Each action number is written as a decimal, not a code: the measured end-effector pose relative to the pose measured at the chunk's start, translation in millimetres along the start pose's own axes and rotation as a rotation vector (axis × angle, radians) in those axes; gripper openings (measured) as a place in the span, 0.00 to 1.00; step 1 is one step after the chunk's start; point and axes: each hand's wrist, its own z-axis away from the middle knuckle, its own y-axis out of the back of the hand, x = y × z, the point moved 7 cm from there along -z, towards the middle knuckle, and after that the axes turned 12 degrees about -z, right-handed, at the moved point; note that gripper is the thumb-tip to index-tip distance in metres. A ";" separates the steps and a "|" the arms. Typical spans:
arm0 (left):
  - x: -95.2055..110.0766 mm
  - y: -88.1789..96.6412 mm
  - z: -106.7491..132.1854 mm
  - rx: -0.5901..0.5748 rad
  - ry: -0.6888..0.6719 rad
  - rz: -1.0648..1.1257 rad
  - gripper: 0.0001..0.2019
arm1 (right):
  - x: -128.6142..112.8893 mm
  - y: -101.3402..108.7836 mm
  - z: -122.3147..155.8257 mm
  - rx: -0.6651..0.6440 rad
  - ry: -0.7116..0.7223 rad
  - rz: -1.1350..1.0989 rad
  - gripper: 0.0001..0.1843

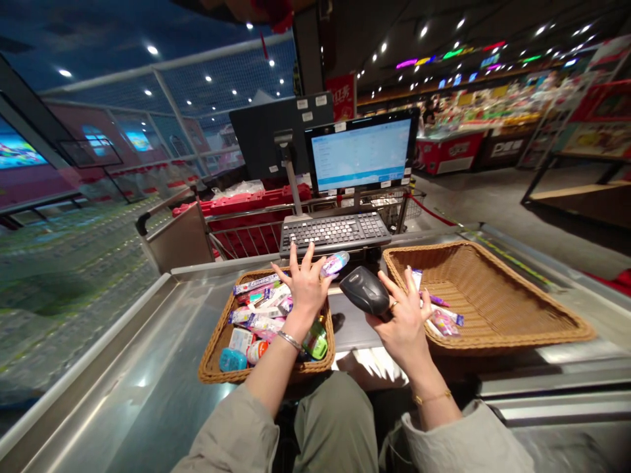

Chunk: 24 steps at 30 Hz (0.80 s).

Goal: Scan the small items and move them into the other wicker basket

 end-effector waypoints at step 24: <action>25.4 12.9 -7.8 0.151 -0.021 -0.012 0.18 | 15.1 22.2 -0.6 0.135 -0.134 -0.036 0.20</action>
